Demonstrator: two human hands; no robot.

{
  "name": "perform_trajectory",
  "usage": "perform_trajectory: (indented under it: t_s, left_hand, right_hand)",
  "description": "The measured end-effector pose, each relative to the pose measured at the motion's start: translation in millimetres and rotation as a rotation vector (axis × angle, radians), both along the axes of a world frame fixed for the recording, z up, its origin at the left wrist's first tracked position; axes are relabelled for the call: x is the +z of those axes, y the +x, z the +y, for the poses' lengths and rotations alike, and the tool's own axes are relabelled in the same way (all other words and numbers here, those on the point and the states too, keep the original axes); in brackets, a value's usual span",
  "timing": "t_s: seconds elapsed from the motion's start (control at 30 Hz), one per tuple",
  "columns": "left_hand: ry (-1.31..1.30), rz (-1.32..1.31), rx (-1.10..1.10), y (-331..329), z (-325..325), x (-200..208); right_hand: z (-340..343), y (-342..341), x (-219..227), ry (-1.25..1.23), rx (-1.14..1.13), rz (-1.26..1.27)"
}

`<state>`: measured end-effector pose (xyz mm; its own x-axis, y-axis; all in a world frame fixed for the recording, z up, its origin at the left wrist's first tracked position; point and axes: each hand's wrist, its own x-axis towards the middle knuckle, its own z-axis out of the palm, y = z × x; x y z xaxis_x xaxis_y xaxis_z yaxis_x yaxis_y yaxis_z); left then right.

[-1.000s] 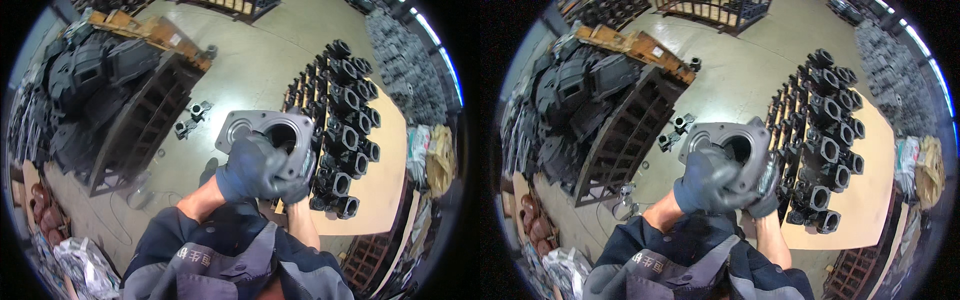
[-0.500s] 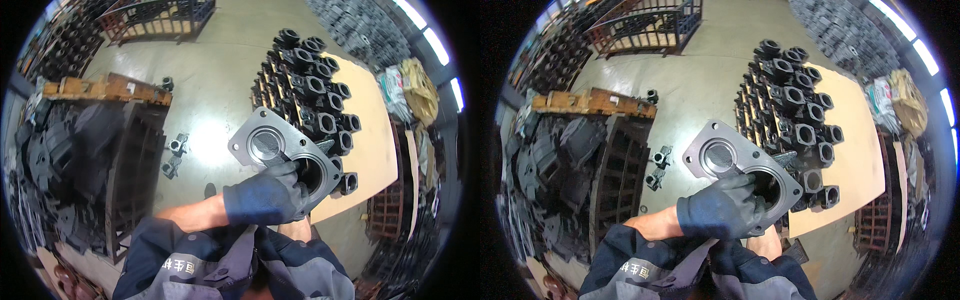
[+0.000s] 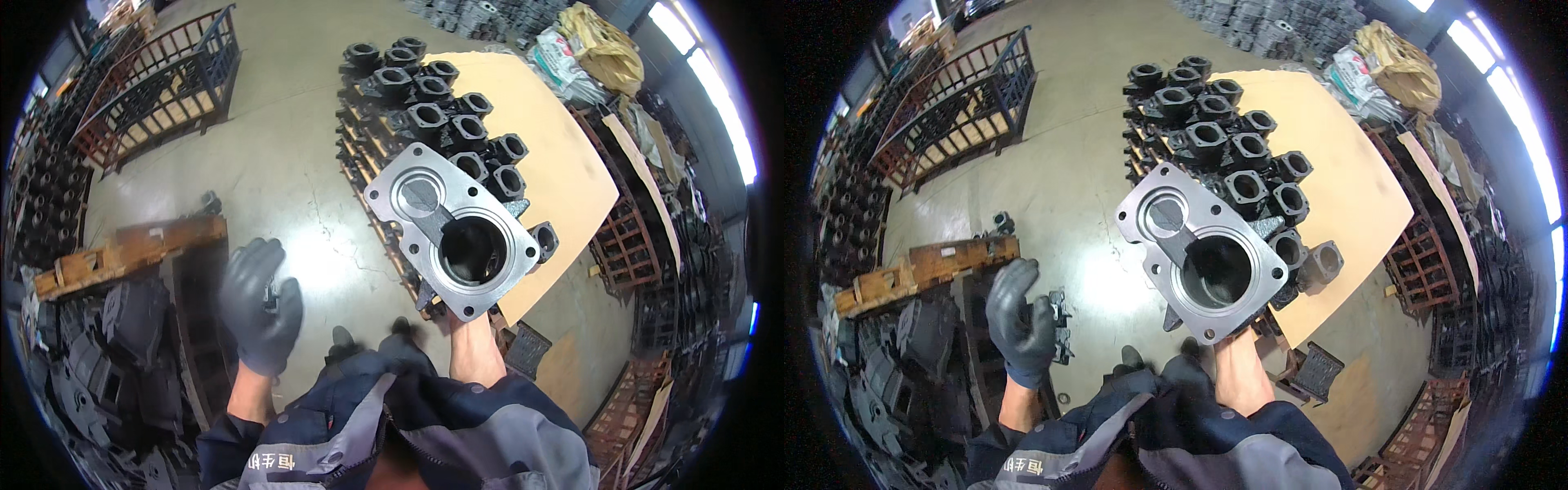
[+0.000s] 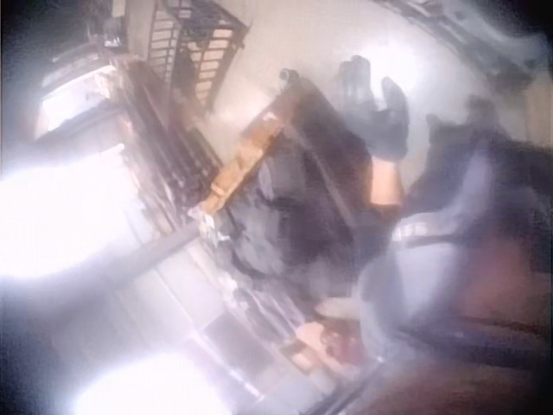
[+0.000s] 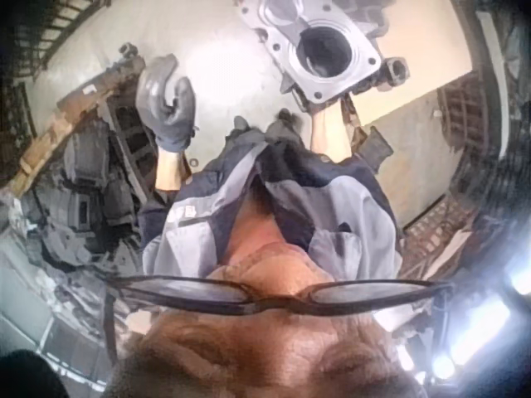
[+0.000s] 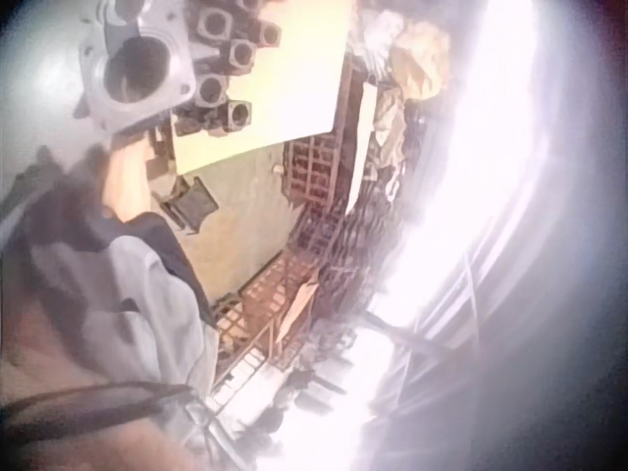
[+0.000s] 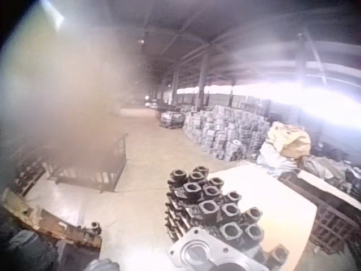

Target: The person sits on the floor and uses a handheld angle grinder to smooth the surfaces of metal engine parts. They repeatedly pick up parts, grind them, inspect them, and place them on a nearby table.

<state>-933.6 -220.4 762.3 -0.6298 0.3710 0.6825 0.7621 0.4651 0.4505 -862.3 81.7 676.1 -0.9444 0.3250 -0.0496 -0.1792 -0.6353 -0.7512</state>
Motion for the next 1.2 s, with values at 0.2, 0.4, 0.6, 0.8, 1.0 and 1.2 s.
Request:
perform_trajectory:
  t_s: [0.2, 0.4, 0.6, 0.8, 1.0, 1.2]
  left_hand:
    - [-0.226, 0.135, -0.488, 17.1, 89.1, 28.7]
    - [-0.098, 0.185, -0.896, 16.9, 195.2, 26.6]
    - [0.133, -0.133, -1.134, 13.0, 257.9, 33.6]
    - [0.409, -0.209, -1.056, 23.2, 325.9, 37.0]
    - [0.373, -0.526, -1.305, 27.0, 392.8, 46.6]
    - [0.507, -1.066, -1.429, 46.1, 440.5, 47.9]
  right_hand:
    - [18.7, 22.1, -8.2, 0.059, -0.179, -0.076]
    - [66.8, 64.0, -3.0, 0.160, -0.462, -0.217]
    - [112.0, 111.1, -2.6, 0.272, -0.738, -0.378]
    - [139.8, 149.4, -2.4, 0.348, -0.968, -0.517]
    - [155.1, 185.8, 25.9, 0.615, -1.270, -0.699]
    - [164.1, 200.7, 97.7, 1.897, -1.344, -1.296]
